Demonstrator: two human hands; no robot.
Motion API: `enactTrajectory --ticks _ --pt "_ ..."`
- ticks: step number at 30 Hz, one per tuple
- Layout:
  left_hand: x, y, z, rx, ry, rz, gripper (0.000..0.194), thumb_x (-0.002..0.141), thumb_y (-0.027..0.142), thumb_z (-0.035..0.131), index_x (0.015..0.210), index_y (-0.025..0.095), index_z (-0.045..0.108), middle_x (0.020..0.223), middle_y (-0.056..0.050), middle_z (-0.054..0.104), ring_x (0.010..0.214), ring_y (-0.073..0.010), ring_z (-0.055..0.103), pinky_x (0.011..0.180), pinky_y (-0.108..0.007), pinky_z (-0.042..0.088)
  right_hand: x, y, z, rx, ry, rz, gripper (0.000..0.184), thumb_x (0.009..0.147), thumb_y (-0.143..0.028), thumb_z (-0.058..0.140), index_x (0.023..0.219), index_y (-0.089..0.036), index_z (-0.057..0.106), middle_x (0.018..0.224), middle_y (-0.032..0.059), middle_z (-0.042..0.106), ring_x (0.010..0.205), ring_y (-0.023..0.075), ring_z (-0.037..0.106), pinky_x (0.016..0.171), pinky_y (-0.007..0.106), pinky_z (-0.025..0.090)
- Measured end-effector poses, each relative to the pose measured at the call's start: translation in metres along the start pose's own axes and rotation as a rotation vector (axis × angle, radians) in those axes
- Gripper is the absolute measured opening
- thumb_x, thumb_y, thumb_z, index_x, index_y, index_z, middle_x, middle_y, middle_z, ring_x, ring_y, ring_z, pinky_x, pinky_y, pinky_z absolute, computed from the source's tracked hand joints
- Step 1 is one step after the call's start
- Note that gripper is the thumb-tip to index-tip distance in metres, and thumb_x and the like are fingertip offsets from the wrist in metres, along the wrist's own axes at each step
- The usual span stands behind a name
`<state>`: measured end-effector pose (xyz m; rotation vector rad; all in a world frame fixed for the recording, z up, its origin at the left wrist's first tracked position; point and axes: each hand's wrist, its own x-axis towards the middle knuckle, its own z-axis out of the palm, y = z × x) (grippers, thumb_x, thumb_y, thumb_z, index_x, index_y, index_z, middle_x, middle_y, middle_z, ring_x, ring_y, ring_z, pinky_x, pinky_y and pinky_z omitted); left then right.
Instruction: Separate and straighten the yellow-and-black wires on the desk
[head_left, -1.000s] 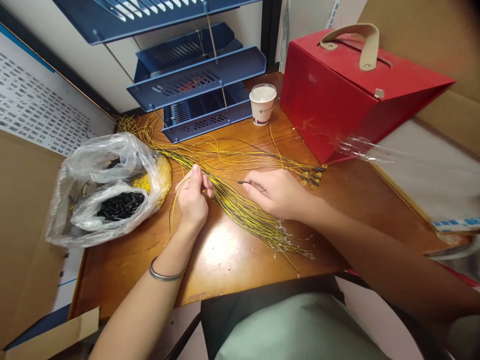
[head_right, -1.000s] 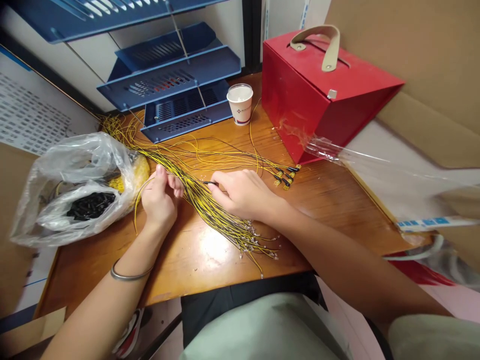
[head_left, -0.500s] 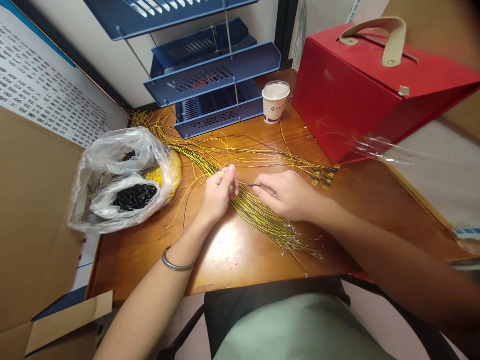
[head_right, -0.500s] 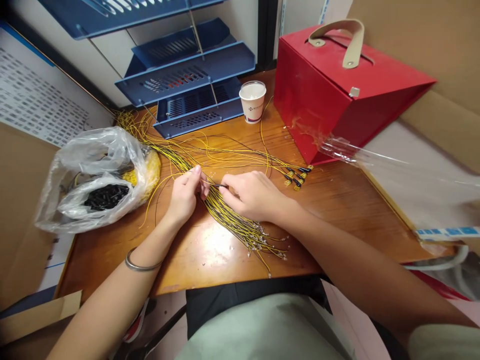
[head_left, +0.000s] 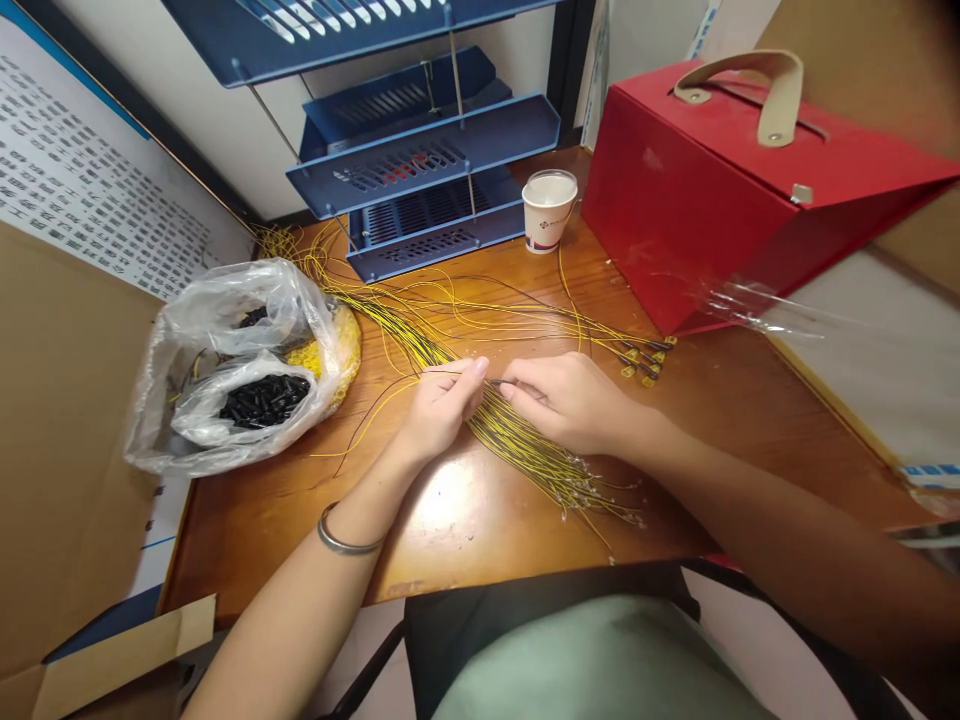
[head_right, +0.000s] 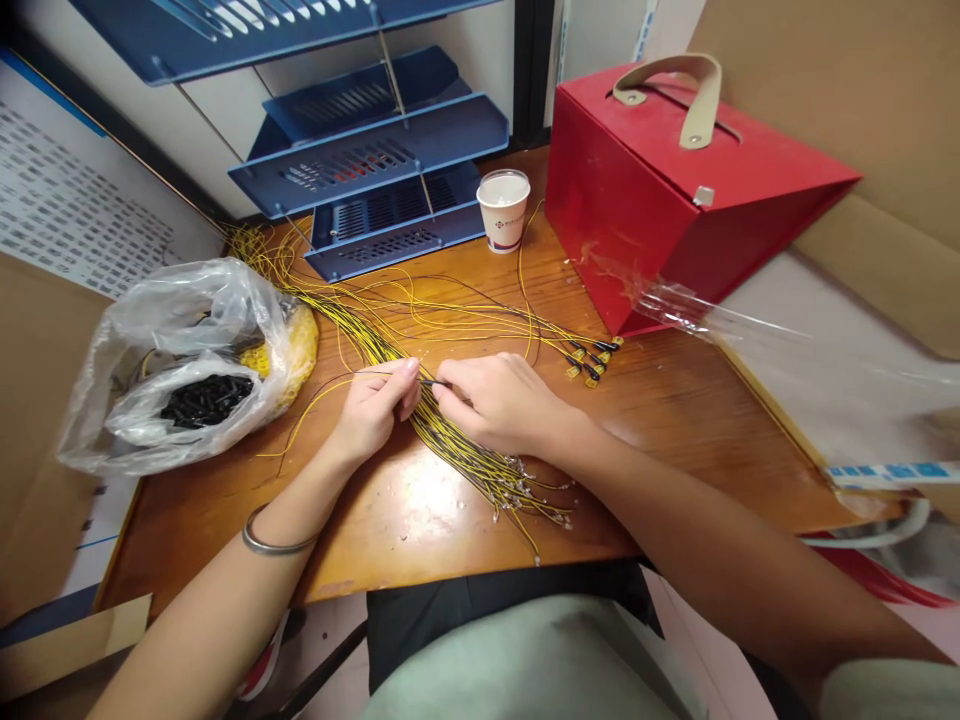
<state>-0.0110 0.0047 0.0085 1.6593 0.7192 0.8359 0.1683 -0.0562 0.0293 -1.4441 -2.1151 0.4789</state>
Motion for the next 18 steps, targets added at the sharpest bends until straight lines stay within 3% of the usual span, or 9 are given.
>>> enactTrajectory --ticks 5,11,14,18 --pt "0.0042 0.0006 0.0001 -0.167 0.143 -0.054 0.061 0.087 0.062 0.063 0.051 0.018 0.04 0.046 0.004 0.036 0.041 -0.006 0.034 0.043 -0.025 0.023 0.0019 0.0011 -0.0014 -0.005 0.011 0.04 0.027 0.096 -0.032 0.046 0.075 -0.018 0.056 0.062 -0.0008 0.056 0.057 0.0106 0.042 0.061 0.029 0.02" --pt "0.0096 -0.003 -0.0036 -0.3 0.397 -0.047 0.061 0.081 0.064 0.068 0.053 0.019 0.037 0.045 0.007 0.033 0.038 -0.0051 0.032 0.039 -0.022 0.024 0.0029 0.0054 -0.0046 -0.025 0.012 0.079 0.029 0.097 -0.034 0.043 0.078 -0.018 0.057 0.068 0.0016 0.06 0.062 0.0124 0.047 0.061 0.029 0.021" --pt "0.0079 -0.0031 -0.0013 -0.223 0.349 -0.023 0.063 0.084 0.067 0.062 0.051 0.018 0.041 0.045 0.004 0.039 0.04 -0.0059 0.036 0.042 -0.023 0.027 0.002 0.0044 -0.0045 -0.028 0.012 0.072 0.029 0.097 -0.034 0.041 0.08 -0.017 0.058 0.068 0.0023 0.062 0.062 0.0129 0.048 0.061 0.029 0.021" --pt "0.0032 -0.0024 0.0017 -0.031 0.154 0.039 0.065 0.09 0.065 0.057 0.048 0.016 0.048 0.05 0.001 0.046 0.047 -0.0071 0.043 0.048 -0.025 0.033 0.0004 0.0014 -0.0007 -0.028 -0.015 0.007 0.028 0.098 -0.032 0.04 0.082 -0.018 0.059 0.068 0.0024 0.062 0.062 0.0134 0.049 0.061 0.029 0.022"
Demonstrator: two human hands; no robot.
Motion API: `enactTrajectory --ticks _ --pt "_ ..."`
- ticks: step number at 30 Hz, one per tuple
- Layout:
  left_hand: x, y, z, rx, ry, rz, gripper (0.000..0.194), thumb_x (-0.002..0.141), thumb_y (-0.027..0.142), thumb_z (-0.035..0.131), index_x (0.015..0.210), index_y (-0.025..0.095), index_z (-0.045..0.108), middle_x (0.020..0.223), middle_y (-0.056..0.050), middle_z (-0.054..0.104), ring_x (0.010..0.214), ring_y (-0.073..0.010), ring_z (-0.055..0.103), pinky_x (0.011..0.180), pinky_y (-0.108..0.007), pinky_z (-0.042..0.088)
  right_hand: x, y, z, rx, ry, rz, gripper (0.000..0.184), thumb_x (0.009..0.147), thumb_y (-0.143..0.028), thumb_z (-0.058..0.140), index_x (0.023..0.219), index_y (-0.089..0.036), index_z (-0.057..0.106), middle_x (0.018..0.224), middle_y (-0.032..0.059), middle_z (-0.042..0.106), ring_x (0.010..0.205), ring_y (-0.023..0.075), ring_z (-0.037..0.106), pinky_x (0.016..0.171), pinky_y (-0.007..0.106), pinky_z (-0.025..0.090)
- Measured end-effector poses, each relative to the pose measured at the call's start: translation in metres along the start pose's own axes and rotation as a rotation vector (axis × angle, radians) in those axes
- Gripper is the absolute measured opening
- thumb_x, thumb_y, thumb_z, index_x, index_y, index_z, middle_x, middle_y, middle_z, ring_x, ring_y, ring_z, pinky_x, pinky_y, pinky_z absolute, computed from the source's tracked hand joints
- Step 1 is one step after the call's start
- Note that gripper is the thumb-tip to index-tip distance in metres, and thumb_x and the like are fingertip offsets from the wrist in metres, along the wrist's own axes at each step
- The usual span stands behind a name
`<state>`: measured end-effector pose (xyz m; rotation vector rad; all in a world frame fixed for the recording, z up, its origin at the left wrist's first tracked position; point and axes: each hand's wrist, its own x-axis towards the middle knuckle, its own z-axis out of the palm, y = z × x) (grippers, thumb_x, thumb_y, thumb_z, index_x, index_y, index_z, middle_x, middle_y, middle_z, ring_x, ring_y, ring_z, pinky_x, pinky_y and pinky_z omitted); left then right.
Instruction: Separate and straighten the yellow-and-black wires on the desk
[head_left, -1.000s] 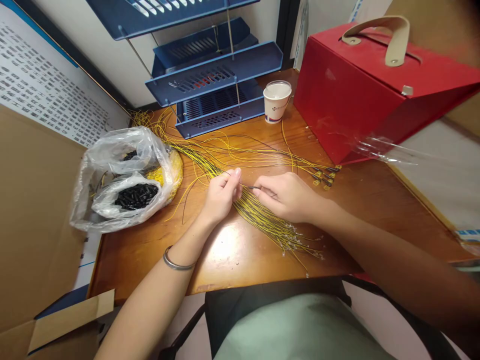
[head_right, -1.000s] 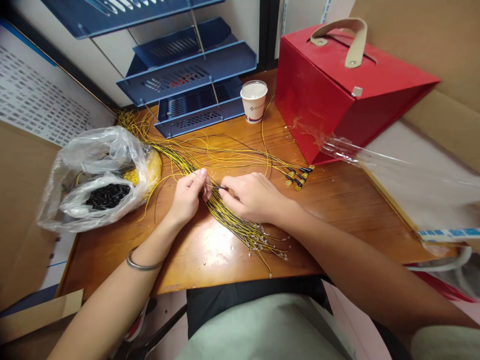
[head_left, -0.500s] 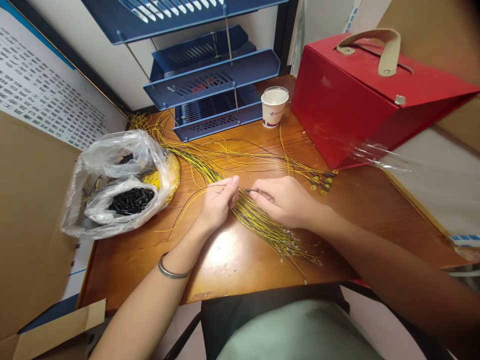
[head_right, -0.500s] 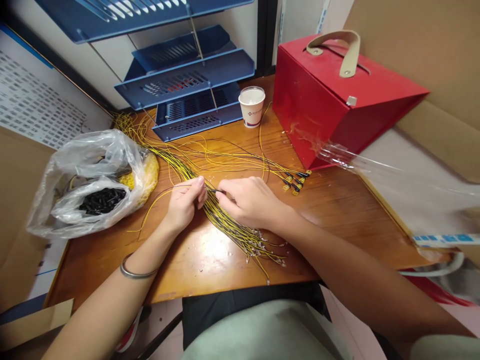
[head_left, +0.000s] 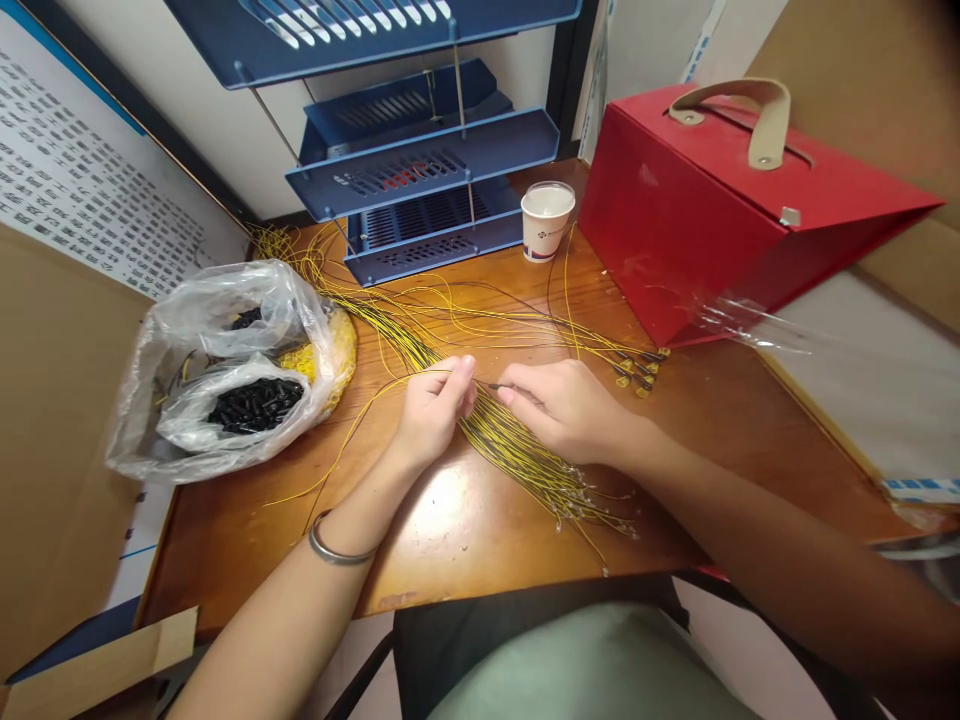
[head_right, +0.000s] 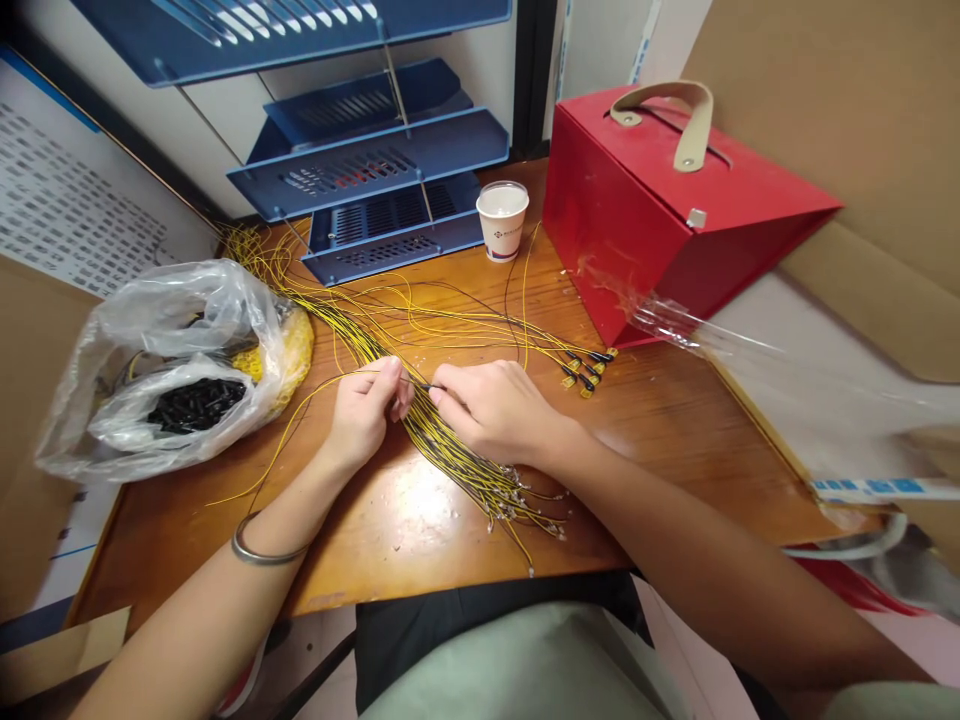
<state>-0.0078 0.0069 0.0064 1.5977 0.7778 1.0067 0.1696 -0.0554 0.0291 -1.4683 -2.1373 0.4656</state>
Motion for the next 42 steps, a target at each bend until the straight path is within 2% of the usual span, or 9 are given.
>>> enactTrajectory --ticks 4,7,12,20,26,28,33,38,42 --pt "-0.004 -0.002 -0.001 0.071 -0.166 0.062 0.062 0.097 0.055 0.052 0.049 0.016 0.048 0.052 0.001 0.047 0.051 -0.0077 0.046 0.054 -0.025 0.036 0.0 0.0 0.004 -0.049 -0.017 -0.065 0.031 0.1 -0.032 0.039 0.078 -0.017 0.055 0.068 0.0038 0.062 0.062 0.0145 0.049 0.062 0.03 0.023" --pt "-0.005 -0.003 -0.002 0.119 -0.201 0.087 0.061 0.101 0.05 0.048 0.05 0.015 0.048 0.053 0.0 0.048 0.052 -0.0078 0.045 0.056 -0.026 0.036 0.001 0.002 0.004 -0.048 -0.019 -0.075 0.031 0.1 -0.031 0.039 0.078 -0.017 0.055 0.072 0.0059 0.063 0.067 0.0158 0.053 0.065 0.029 0.026" --pt "-0.006 -0.004 0.0 0.099 -0.101 0.099 0.062 0.102 0.048 0.045 0.049 0.016 0.047 0.051 0.0 0.046 0.052 -0.0084 0.044 0.058 -0.027 0.037 0.001 0.0 0.001 0.076 -0.038 -0.015 0.029 0.102 -0.031 0.038 0.083 -0.017 0.055 0.071 0.0023 0.063 0.062 0.0126 0.052 0.063 0.028 0.026" --pt "-0.004 -0.001 0.002 0.043 -0.033 0.082 0.062 0.1 0.052 0.048 0.049 0.016 0.046 0.05 0.0 0.045 0.05 -0.0087 0.043 0.056 -0.028 0.036 0.002 -0.001 -0.004 0.05 -0.03 0.006 0.031 0.102 -0.033 0.04 0.082 -0.018 0.058 0.073 0.0016 0.063 0.064 0.0124 0.051 0.063 0.028 0.025" --pt "0.0 -0.001 0.0 -0.036 0.141 0.057 0.065 0.096 0.059 0.053 0.047 0.017 0.044 0.046 0.001 0.042 0.045 -0.0081 0.04 0.052 -0.027 0.034 0.0 0.005 -0.006 0.033 0.011 0.01 0.03 0.097 -0.031 0.042 0.077 -0.017 0.059 0.066 0.0011 0.059 0.061 0.0123 0.047 0.062 0.028 0.026" --pt "0.0 -0.003 -0.001 -0.031 0.156 0.06 0.066 0.095 0.06 0.052 0.046 0.018 0.043 0.046 0.001 0.042 0.045 -0.0084 0.039 0.052 -0.028 0.034 -0.001 0.007 -0.007 0.028 0.023 0.012 0.03 0.096 -0.032 0.042 0.075 -0.017 0.058 0.064 0.0007 0.057 0.059 0.0121 0.046 0.061 0.028 0.026" --pt "-0.002 -0.004 -0.002 0.131 -0.001 0.114 0.064 0.096 0.061 0.048 0.05 0.017 0.046 0.052 0.0 0.045 0.05 -0.0091 0.043 0.054 -0.027 0.035 -0.002 0.009 -0.009 0.021 0.064 -0.021 0.027 0.095 -0.03 0.043 0.075 -0.017 0.057 0.063 0.0002 0.056 0.056 0.0112 0.044 0.06 0.027 0.025" --pt "-0.004 0.001 0.0 0.232 -0.208 0.145 0.055 0.1 0.048 0.048 0.056 0.016 0.051 0.056 0.001 0.048 0.053 -0.0089 0.045 0.055 -0.025 0.035 -0.002 0.003 -0.006 -0.006 0.028 -0.065 0.029 0.096 -0.03 0.042 0.072 -0.018 0.051 0.061 0.0006 0.056 0.055 0.0113 0.043 0.058 0.028 0.022" --pt "-0.007 0.003 0.001 0.185 -0.247 0.156 0.055 0.104 0.039 0.042 0.055 0.015 0.05 0.055 0.0 0.05 0.053 -0.0083 0.047 0.055 -0.024 0.035 -0.002 0.001 -0.002 0.009 -0.021 -0.079 0.031 0.1 -0.031 0.04 0.075 -0.017 0.052 0.065 0.0016 0.06 0.058 0.0118 0.048 0.059 0.028 0.023"
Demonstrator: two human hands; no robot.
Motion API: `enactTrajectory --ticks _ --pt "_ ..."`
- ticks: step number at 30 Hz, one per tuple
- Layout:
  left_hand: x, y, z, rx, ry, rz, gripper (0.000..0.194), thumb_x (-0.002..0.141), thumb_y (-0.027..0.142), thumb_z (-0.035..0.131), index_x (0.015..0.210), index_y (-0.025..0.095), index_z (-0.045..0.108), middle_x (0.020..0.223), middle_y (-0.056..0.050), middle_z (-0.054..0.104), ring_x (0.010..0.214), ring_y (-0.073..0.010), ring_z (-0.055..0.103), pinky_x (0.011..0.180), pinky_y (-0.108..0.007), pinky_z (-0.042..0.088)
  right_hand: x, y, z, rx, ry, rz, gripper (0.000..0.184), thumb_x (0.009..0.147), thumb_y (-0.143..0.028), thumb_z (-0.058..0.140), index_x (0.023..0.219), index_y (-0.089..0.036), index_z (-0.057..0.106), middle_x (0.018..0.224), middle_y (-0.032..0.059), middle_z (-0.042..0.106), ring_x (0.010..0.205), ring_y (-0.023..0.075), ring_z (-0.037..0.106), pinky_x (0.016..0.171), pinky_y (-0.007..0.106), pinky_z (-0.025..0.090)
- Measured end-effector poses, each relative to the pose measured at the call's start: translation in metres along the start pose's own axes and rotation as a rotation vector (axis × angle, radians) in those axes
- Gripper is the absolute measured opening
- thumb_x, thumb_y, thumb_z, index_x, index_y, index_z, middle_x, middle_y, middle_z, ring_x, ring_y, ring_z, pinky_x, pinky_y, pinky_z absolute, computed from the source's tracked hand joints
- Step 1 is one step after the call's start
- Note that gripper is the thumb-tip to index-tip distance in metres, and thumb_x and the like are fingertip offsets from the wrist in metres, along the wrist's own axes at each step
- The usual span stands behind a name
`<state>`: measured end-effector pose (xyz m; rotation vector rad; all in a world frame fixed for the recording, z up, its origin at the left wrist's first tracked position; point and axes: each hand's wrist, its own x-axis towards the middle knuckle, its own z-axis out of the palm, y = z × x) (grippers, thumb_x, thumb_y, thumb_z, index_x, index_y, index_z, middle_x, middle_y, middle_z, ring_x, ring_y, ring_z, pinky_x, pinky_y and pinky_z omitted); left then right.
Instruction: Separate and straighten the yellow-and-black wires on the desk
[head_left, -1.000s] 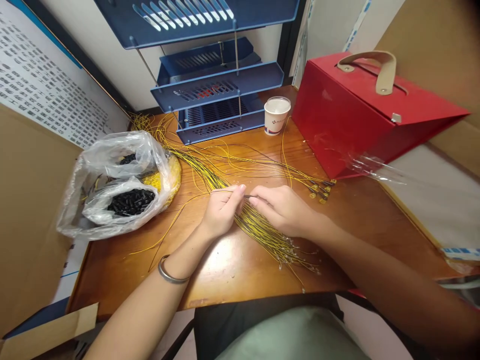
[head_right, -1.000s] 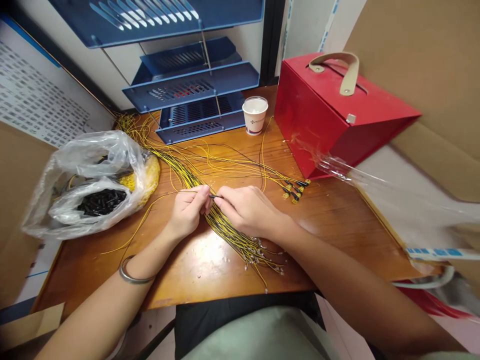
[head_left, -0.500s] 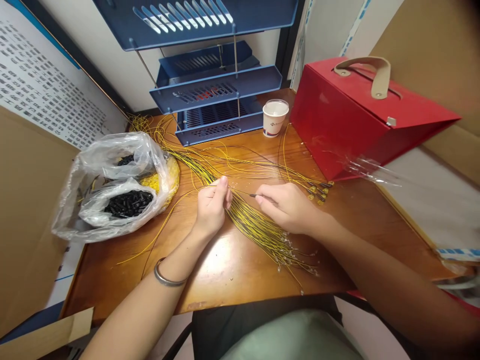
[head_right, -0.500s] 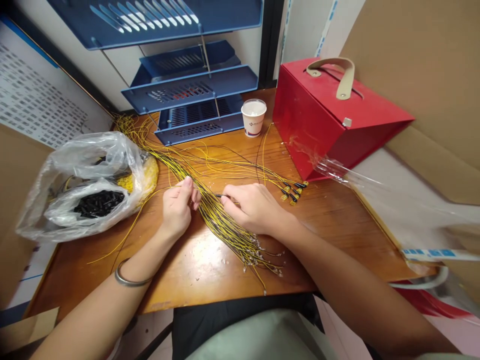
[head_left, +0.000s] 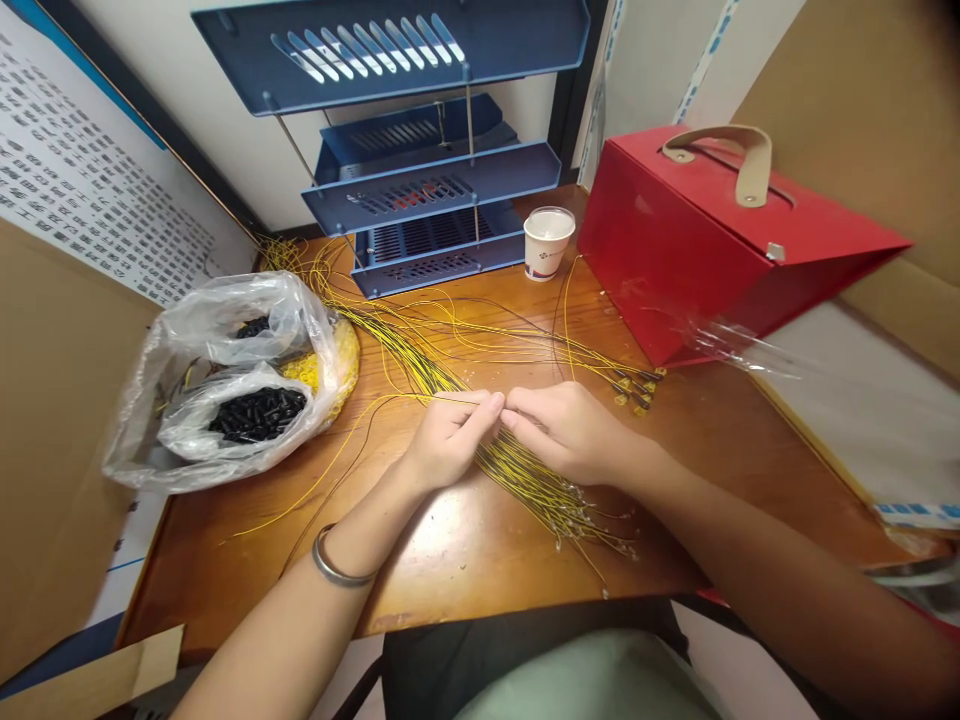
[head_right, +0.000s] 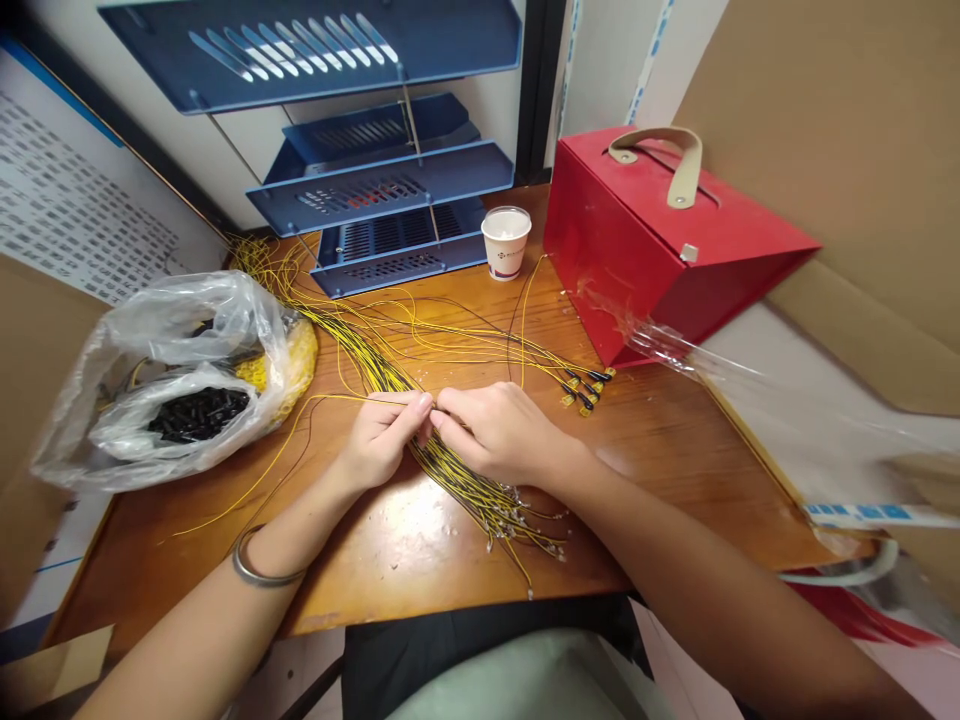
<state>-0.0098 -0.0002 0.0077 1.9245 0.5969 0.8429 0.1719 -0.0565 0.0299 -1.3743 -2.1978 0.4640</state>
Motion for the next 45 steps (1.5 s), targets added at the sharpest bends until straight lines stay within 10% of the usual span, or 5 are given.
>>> enactTrajectory --ticks 15,24,34,45 --pt "0.0006 -0.0011 -0.0016 -0.115 0.379 -0.107 0.064 0.099 0.056 0.046 0.048 0.017 0.052 0.049 -0.001 0.047 0.048 -0.0099 0.043 0.052 -0.027 0.034 -0.0005 0.0048 -0.0053 0.021 0.013 0.05 0.032 0.101 -0.032 0.04 0.079 -0.017 0.057 0.068 0.0006 0.059 0.061 0.0117 0.047 0.062 0.028 0.025" --pt "-0.0021 0.0007 0.0003 0.04 0.109 -0.001 0.059 0.102 0.046 0.046 0.051 0.016 0.047 0.051 0.0 0.046 0.049 -0.0084 0.042 0.052 -0.026 0.032 -0.0006 -0.0007 0.0017 0.02 -0.04 0.033 0.033 0.102 -0.032 0.036 0.077 -0.018 0.051 0.069 0.0023 0.061 0.061 0.0126 0.05 0.061 0.029 0.024" --pt "0.0037 -0.0044 -0.0039 -0.182 0.511 -0.15 0.062 0.096 0.059 0.051 0.05 0.017 0.048 0.049 0.0 0.046 0.047 -0.0092 0.042 0.05 -0.026 0.035 0.0002 0.0073 -0.005 0.046 0.011 0.067 0.032 0.102 -0.033 0.04 0.077 -0.018 0.055 0.068 0.0002 0.058 0.062 0.0119 0.048 0.062 0.027 0.025" --pt "-0.0028 -0.0027 -0.0008 0.013 0.089 -0.022 0.057 0.102 0.042 0.047 0.052 0.015 0.049 0.051 0.0 0.048 0.05 -0.0076 0.044 0.052 -0.024 0.035 -0.0009 0.0021 0.0038 0.076 -0.041 0.027 0.031 0.102 -0.031 0.038 0.076 -0.019 0.049 0.069 0.001 0.06 0.06 0.0116 0.05 0.061 0.028 0.025"
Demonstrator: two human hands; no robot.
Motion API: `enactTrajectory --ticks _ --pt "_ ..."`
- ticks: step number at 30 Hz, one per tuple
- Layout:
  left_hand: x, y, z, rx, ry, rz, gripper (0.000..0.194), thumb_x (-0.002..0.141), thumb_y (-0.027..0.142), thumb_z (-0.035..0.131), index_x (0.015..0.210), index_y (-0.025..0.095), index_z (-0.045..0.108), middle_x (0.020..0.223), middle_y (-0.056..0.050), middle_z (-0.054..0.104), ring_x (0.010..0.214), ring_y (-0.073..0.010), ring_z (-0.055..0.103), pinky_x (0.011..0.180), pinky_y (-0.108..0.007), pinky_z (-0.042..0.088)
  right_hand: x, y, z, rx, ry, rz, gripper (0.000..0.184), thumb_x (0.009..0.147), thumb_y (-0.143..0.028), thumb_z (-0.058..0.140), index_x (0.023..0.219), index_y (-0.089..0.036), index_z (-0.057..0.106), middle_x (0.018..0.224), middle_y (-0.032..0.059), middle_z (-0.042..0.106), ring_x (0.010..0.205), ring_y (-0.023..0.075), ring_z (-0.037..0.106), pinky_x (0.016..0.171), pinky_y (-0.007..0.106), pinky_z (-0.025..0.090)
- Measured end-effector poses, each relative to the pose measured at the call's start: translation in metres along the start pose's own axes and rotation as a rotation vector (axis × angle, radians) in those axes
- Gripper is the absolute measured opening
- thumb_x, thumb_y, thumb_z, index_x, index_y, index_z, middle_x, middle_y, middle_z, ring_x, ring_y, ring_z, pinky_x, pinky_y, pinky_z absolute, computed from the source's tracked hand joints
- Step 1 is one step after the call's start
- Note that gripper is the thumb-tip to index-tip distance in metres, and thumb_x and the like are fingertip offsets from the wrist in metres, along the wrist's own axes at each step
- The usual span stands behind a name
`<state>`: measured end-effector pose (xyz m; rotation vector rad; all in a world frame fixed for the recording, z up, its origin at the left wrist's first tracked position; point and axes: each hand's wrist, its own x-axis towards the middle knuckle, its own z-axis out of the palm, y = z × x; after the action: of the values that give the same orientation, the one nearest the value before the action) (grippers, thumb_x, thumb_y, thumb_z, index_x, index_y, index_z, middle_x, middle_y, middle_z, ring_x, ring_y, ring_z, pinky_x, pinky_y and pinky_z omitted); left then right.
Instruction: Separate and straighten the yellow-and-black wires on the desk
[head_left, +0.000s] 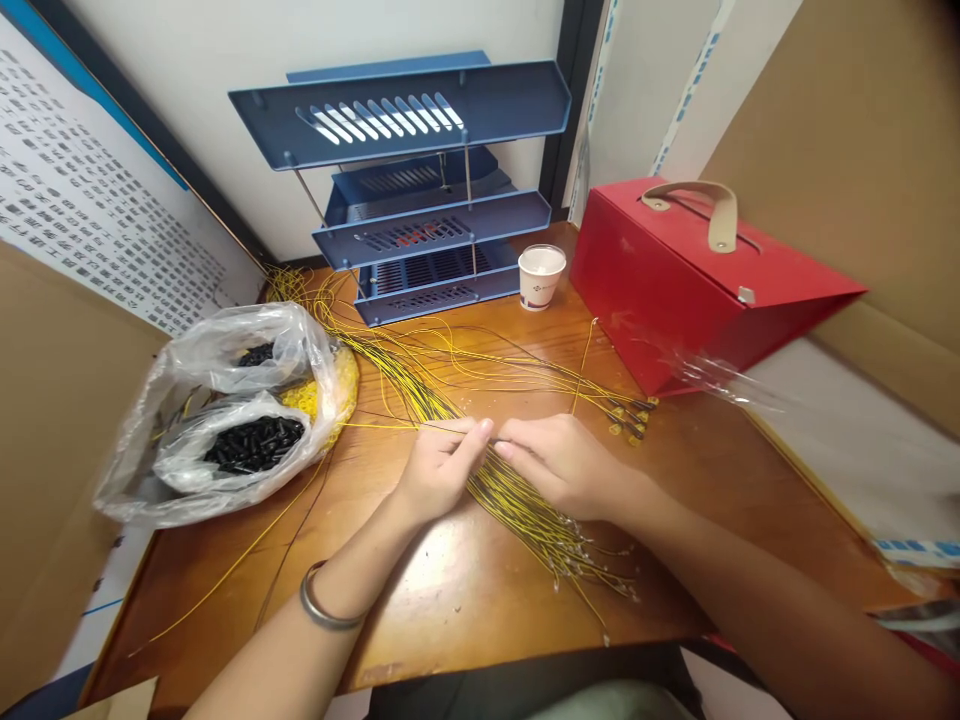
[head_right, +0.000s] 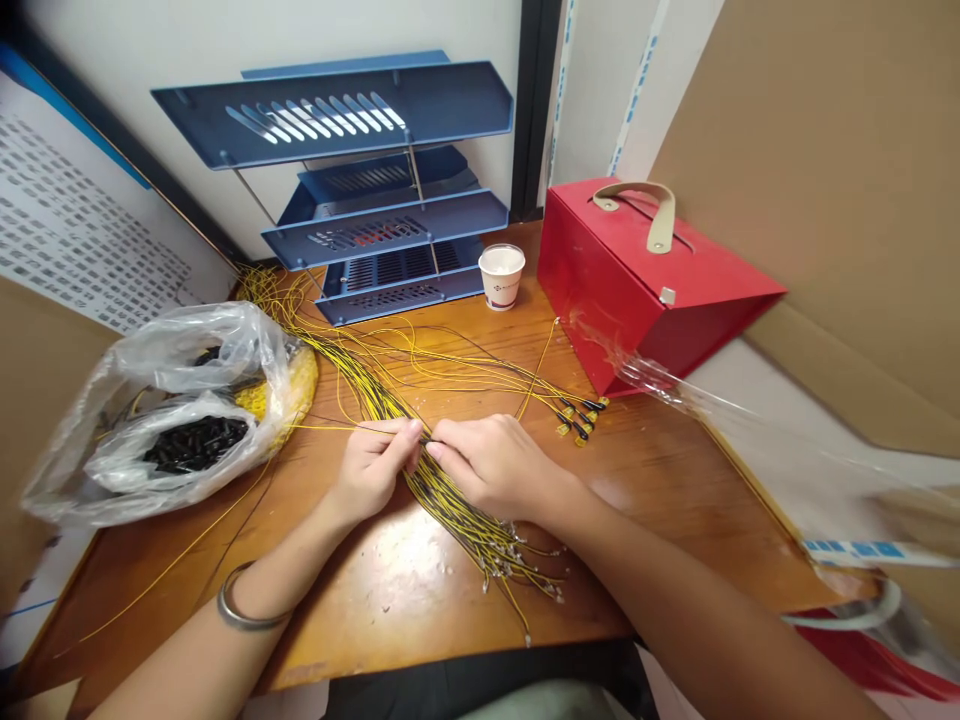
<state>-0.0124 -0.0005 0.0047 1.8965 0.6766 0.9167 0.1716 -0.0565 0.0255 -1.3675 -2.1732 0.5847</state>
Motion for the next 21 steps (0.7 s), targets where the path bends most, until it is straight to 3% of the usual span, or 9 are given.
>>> enactTrajectory --ticks 10,12,17,21 --pt "0.0041 -0.0029 -0.0028 -0.085 0.278 -0.061 0.062 0.101 0.048 0.048 0.049 0.015 0.049 0.049 0.0 0.047 0.048 -0.0076 0.045 0.053 -0.025 0.036 0.0002 0.004 -0.0063 0.039 0.039 0.055 0.032 0.103 -0.034 0.041 0.08 -0.018 0.057 0.072 0.0005 0.062 0.065 0.0115 0.053 0.064 0.027 0.028" --pt "0.0046 -0.0039 -0.0035 -0.046 0.253 -0.035 0.062 0.101 0.048 0.048 0.048 0.015 0.048 0.05 0.001 0.046 0.049 -0.0073 0.044 0.053 -0.024 0.036 -0.0002 0.0046 -0.0049 0.033 0.048 0.046 0.032 0.102 -0.034 0.041 0.079 -0.018 0.056 0.071 0.0006 0.061 0.064 0.0116 0.053 0.064 0.027 0.028" --pt "0.0038 -0.0034 -0.0024 0.047 0.019 0.067 0.054 0.1 0.039 0.051 0.052 0.015 0.049 0.052 0.001 0.047 0.049 -0.0068 0.043 0.052 -0.024 0.035 -0.0011 0.0039 -0.0028 0.037 0.07 -0.005 0.033 0.102 -0.033 0.041 0.076 -0.018 0.053 0.067 -0.0003 0.058 0.06 0.0107 0.049 0.061 0.027 0.027" --pt "0.0038 -0.0007 -0.001 -0.036 0.066 0.016 0.053 0.101 0.034 0.05 0.052 0.015 0.052 0.055 0.0 0.053 0.053 -0.0073 0.05 0.055 -0.023 0.038 0.0002 0.0049 -0.004 0.064 0.049 -0.013 0.032 0.103 -0.034 0.041 0.078 -0.018 0.055 0.068 -0.0009 0.059 0.062 0.0104 0.05 0.063 0.026 0.028"
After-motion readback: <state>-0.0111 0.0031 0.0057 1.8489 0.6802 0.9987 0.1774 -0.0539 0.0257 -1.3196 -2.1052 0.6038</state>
